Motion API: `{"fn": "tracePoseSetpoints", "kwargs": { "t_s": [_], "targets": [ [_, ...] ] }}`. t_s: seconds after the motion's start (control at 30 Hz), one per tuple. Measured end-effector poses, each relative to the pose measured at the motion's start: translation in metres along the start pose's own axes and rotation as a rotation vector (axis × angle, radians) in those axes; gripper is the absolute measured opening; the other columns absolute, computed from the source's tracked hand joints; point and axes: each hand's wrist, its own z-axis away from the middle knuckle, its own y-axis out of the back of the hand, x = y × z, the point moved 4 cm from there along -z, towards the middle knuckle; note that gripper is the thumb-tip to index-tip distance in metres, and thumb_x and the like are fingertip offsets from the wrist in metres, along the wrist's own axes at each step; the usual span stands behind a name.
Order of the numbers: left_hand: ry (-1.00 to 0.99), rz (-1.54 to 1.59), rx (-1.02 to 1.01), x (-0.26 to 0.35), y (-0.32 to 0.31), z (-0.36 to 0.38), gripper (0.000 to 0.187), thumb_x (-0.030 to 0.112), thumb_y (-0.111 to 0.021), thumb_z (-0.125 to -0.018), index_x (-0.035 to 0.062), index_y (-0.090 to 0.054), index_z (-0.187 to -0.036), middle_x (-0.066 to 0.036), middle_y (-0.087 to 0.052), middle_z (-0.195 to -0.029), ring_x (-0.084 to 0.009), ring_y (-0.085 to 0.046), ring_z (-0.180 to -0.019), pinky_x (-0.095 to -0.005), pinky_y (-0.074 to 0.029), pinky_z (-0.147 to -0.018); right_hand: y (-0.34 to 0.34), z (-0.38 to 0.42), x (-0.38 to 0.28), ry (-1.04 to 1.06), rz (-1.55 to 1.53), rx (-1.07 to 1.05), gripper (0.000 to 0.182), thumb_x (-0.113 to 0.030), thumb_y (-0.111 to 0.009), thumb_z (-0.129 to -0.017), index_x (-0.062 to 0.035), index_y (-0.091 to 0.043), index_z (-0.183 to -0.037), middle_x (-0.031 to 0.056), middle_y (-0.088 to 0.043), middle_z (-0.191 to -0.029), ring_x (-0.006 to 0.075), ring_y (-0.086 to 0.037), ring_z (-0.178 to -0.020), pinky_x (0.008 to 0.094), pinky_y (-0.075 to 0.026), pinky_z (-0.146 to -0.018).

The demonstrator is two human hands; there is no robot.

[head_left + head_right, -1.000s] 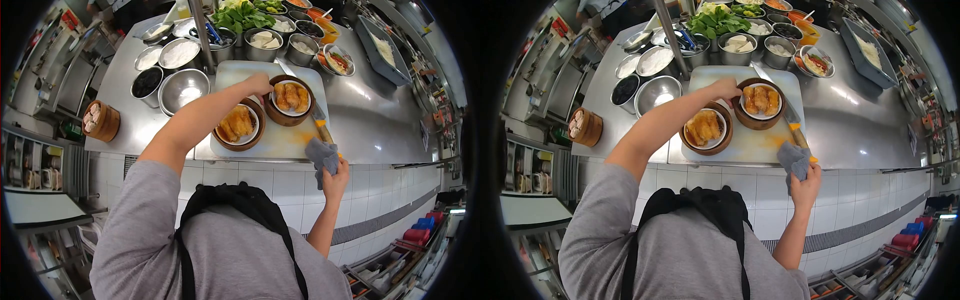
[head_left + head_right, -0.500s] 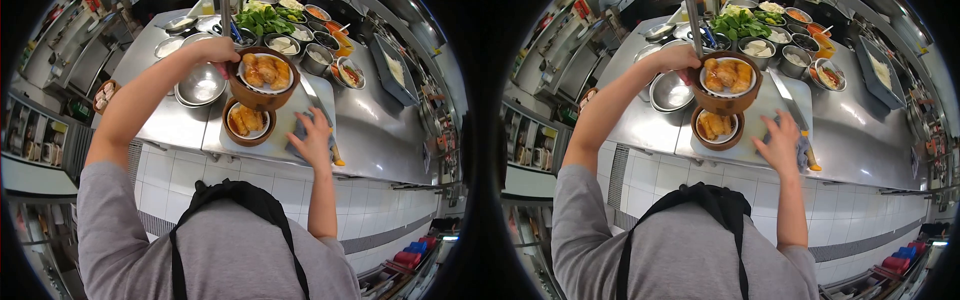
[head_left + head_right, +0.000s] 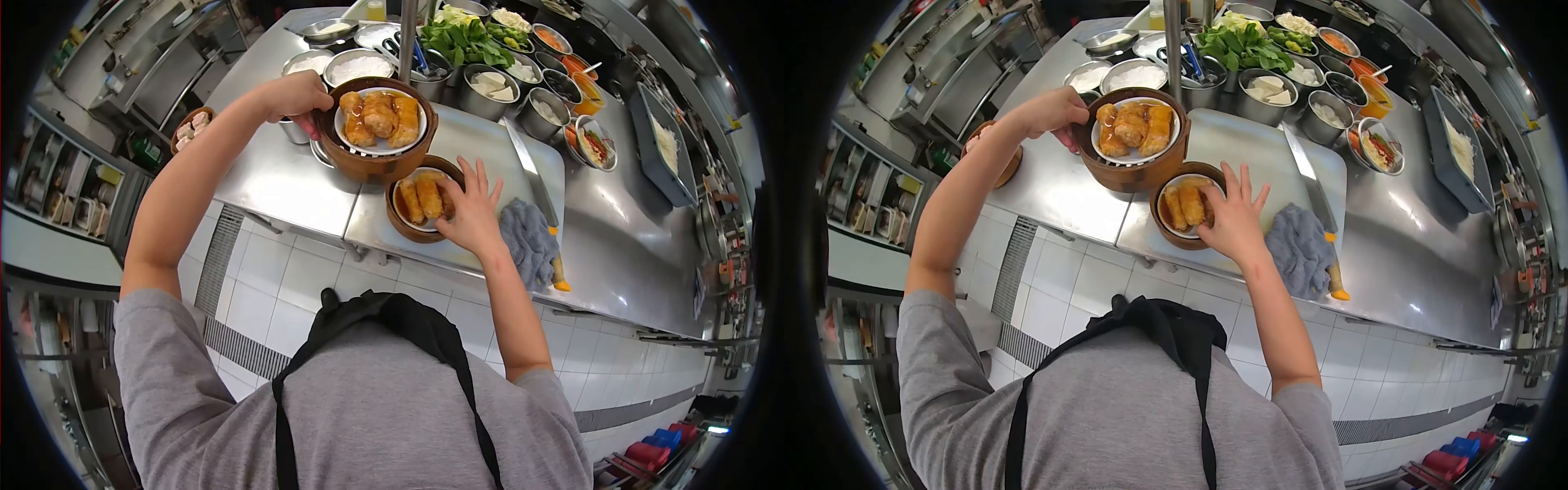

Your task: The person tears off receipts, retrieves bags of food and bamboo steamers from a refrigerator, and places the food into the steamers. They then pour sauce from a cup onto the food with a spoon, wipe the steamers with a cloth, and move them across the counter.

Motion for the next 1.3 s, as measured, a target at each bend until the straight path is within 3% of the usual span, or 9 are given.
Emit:
{"fn": "tracePoseSetpoints", "kwargs": {
  "t_s": [0.3,0.43,0.5,0.53,0.77,0.9,0.97,1.07,1.3],
  "targets": [
    [-0.042,0.089,-0.077,-0.004,-0.042,-0.017,0.019,0.005,-0.046,-0.074,-0.0120,-0.055,-0.075,-0.015,-0.059,-0.065,-0.0196,-0.060,-0.052,-0.0257,-0.052,-0.047,0.016,0.018,-0.012,0.098,0.057,0.098,0.038,-0.010,-0.055,-0.059,-0.0179,-0.060,-0.096,0.0111,-0.031,-0.129,0.0382,-0.016,-0.124,0.0651,-0.006,-0.093],
    [-0.083,0.114,-0.155,0.003,-0.069,-0.025,0.021,0.005,-0.046,-0.074,-0.0132,-0.056,-0.074,-0.016,-0.059,-0.065,-0.0203,-0.061,-0.053,-0.0261,-0.053,-0.049,0.020,0.023,0.033,-0.045,-0.337,0.247,0.040,-0.005,-0.047,-0.064,-0.0108,-0.058,-0.102,0.0118,-0.040,-0.123,0.0292,-0.032,-0.119,0.0420,-0.020,-0.100],
    [-0.098,0.103,-0.196,0.005,-0.081,-0.030,0.022,0.005,-0.044,-0.075,-0.0149,-0.054,-0.076,-0.019,-0.060,-0.067,-0.0227,-0.062,-0.054,-0.0261,-0.053,-0.052,0.019,0.024,0.049,-0.254,-0.904,0.313,0.036,-0.004,-0.044,-0.071,-0.0055,-0.056,-0.105,0.0108,-0.044,-0.120,0.0237,-0.038,-0.114,0.0306,-0.026,-0.096],
    [-0.114,0.113,-0.200,0.005,-0.087,-0.031,0.023,0.005,-0.044,-0.076,-0.0148,-0.054,-0.074,-0.019,-0.060,-0.066,-0.0228,-0.061,-0.053,-0.0261,-0.053,-0.051,0.015,0.024,0.049,-0.290,-1.053,0.273,0.034,-0.012,-0.042,-0.082,-0.0038,-0.049,-0.114,0.0111,-0.044,-0.121,0.0199,-0.038,-0.114,0.0268,-0.026,-0.096],
    [-0.088,0.143,-0.202,-0.011,-0.115,-0.036,0.020,0.003,-0.045,-0.075,-0.0145,-0.055,-0.075,-0.018,-0.059,-0.065,-0.0228,-0.061,-0.054,-0.0280,-0.053,-0.052,0.006,0.013,0.023,-0.273,-1.003,0.200,0.053,-0.036,-0.037,-0.089,-0.0029,-0.027,-0.129,0.0127,-0.032,-0.131,0.0208,-0.030,-0.121,0.0293,-0.022,-0.099],
    [-0.108,0.199,-0.058,-0.033,-0.115,-0.031,0.039,0.029,-0.056,-0.078,-0.0026,-0.054,-0.101,-0.015,-0.058,-0.094,-0.0201,-0.059,-0.084,-0.0287,-0.050,-0.063,-0.030,0.022,0.038,-0.594,-1.275,0.118,0.058,-0.046,-0.036,-0.086,-0.0081,-0.028,-0.130,0.0072,-0.033,-0.131,0.0189,-0.026,-0.123,0.0328,-0.019,-0.100],
    [-0.063,0.346,-0.107,-0.051,-0.139,-0.027,0.079,0.064,-0.039,-0.075,0.0060,-0.033,-0.127,-0.017,-0.035,-0.127,-0.0286,-0.033,-0.118,-0.0457,-0.032,-0.092,-0.051,0.022,0.041,-0.681,-1.509,0.139,0.059,-0.049,-0.035,-0.086,-0.0108,-0.028,-0.130,0.0052,-0.033,-0.131,0.0177,-0.027,-0.122,0.0349,-0.020,-0.099],
    [-0.001,0.799,-0.101,-0.044,-0.178,-0.014,0.080,0.070,-0.020,-0.075,0.0165,-0.016,-0.135,-0.014,-0.019,-0.137,-0.0324,-0.010,-0.128,-0.0602,-0.016,-0.094,-0.052,0.018,0.032,-0.639,-1.624,0.146,0.055,-0.049,-0.033,-0.086,-0.0109,-0.033,-0.127,0.0038,-0.035,-0.130,0.0176,-0.031,-0.119,0.0360,-0.022,-0.098],
    [-0.129,0.687,-0.174,0.004,-0.133,0.009,0.090,0.077,-0.018,-0.069,0.0151,-0.019,-0.134,-0.015,-0.023,-0.135,-0.0393,-0.022,-0.121,-0.0595,-0.029,-0.087,0.019,-0.010,0.013,-0.539,-1.625,0.141,0.054,-0.049,-0.032,-0.086,-0.0114,-0.036,-0.124,0.0034,-0.040,-0.126,0.0184,-0.037,-0.115,0.0379,-0.026,-0.095]
  ]
}}
